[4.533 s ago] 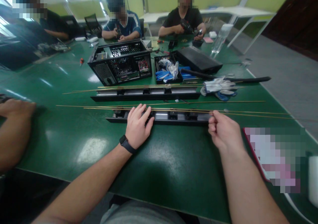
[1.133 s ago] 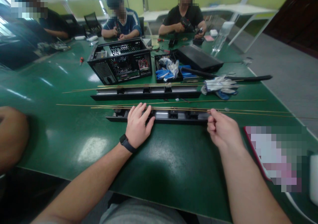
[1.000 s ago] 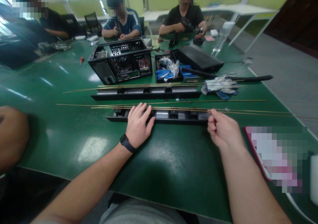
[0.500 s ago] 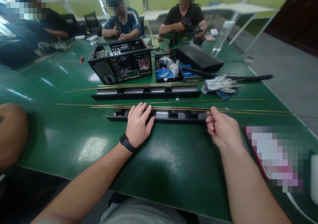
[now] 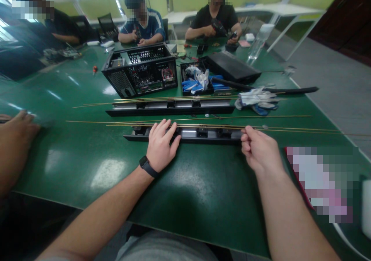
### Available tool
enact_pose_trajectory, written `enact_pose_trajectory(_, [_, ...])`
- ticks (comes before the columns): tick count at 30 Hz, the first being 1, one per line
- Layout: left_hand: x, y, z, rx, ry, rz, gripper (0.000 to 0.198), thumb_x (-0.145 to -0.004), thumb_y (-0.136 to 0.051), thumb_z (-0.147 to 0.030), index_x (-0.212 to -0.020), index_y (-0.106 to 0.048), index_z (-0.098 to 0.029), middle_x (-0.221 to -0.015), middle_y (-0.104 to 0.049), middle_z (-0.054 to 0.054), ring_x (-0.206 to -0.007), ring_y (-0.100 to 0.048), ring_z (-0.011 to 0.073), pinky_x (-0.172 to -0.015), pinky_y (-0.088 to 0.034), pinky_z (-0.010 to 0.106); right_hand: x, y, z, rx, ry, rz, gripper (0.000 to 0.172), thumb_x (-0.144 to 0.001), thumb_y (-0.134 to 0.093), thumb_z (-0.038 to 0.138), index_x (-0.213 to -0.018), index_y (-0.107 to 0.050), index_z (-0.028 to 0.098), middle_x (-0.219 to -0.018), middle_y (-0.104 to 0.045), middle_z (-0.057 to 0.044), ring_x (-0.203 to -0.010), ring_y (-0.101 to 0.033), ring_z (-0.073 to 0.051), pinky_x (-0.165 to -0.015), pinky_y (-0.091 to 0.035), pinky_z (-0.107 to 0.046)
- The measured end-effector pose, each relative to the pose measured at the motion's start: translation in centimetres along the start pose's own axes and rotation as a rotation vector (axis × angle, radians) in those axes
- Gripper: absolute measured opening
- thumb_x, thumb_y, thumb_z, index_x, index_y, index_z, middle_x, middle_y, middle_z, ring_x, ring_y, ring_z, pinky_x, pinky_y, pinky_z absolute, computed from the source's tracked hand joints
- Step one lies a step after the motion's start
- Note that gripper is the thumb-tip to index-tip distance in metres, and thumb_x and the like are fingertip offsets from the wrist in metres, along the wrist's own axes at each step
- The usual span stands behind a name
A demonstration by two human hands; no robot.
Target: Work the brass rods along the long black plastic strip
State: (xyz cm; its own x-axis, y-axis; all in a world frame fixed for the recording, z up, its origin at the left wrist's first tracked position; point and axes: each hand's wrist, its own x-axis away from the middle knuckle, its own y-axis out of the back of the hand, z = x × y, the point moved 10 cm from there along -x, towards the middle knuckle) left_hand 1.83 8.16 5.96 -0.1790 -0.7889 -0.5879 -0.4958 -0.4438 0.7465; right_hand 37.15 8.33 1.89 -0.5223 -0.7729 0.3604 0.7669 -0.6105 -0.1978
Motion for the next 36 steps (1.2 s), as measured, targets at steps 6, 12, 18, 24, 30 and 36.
enact_pose_trajectory(6, [0.0, -0.2, 0.1, -0.006, 0.012, 0.027, 0.043, -0.12, -0.074, -0.027, -0.162, -0.082, -0.02, -0.175, -0.079, 0.024, -0.173, -0.069, 0.0435, -0.151, -0.046, 0.072, -0.5, 0.2, -0.2, -0.015, -0.001, 0.004, 0.03, -0.115, -0.086, 0.017, -0.088, -0.074, 0.017, -0.067, -0.061, 0.003, -0.04, -0.04, -0.004, -0.034, -0.027, -0.011])
enact_pose_trajectory(12, [0.1, 0.0, -0.1, -0.019, -0.013, -0.001, 0.043, -0.121, -0.074, -0.027, -0.162, -0.082, -0.018, -0.173, -0.08, 0.024, -0.172, -0.071, 0.0425, -0.151, -0.049, 0.07, -1.2, 0.6, -0.3, -0.008, 0.003, 0.027, 0.029, -0.109, -0.095, 0.022, -0.09, -0.073, 0.019, -0.07, -0.063, 0.003, -0.04, -0.043, -0.005, -0.033, -0.029, -0.012])
enact_pose_trajectory(18, [0.1, 0.1, -0.3, -0.033, -0.032, -0.034, 0.041, -0.122, -0.072, -0.028, -0.16, -0.083, -0.017, -0.171, -0.081, 0.024, -0.169, -0.073, 0.0418, -0.149, -0.051, 0.069, -1.2, 0.8, -0.3, -0.005, -0.004, 0.017, 0.028, -0.112, -0.09, 0.02, -0.09, -0.074, 0.017, -0.07, -0.062, 0.003, -0.04, -0.043, -0.004, -0.034, -0.028, -0.012])
enact_pose_trajectory(24, [0.1, -0.1, 0.0, -0.029, -0.01, -0.004, 0.042, -0.121, -0.073, -0.028, -0.162, -0.082, -0.022, -0.173, -0.08, 0.021, -0.171, -0.071, 0.0418, -0.15, -0.049, 0.071, -0.8, 0.8, -0.2, -0.01, -0.015, -0.02, 0.029, -0.117, -0.08, 0.015, -0.089, -0.074, 0.016, -0.069, -0.061, 0.003, -0.039, -0.041, -0.003, -0.034, -0.027, -0.011])
enact_pose_trajectory(30, [0.0, -0.3, 0.1, -0.015, 0.004, 0.025, 0.044, -0.12, -0.074, -0.026, -0.163, -0.082, -0.02, -0.174, -0.079, 0.024, -0.173, -0.069, 0.0433, -0.151, -0.047, 0.072, -0.8, 0.9, -0.2, -0.004, -0.018, -0.022, 0.029, -0.118, -0.081, 0.016, -0.09, -0.073, 0.018, -0.068, -0.061, 0.004, -0.039, -0.041, -0.003, -0.033, -0.027, -0.011])
enact_pose_trajectory(36, [0.1, -0.1, 0.0, -0.015, -0.01, -0.004, 0.043, -0.121, -0.073, -0.028, -0.162, -0.082, -0.021, -0.173, -0.08, 0.023, -0.171, -0.071, 0.0427, -0.15, -0.049, 0.073, -0.7, 0.9, -0.1, 0.006, -0.009, -0.046, 0.031, -0.12, -0.08, 0.019, -0.089, -0.073, 0.018, -0.065, -0.06, 0.004, -0.037, -0.039, -0.004, -0.032, -0.027, -0.011])
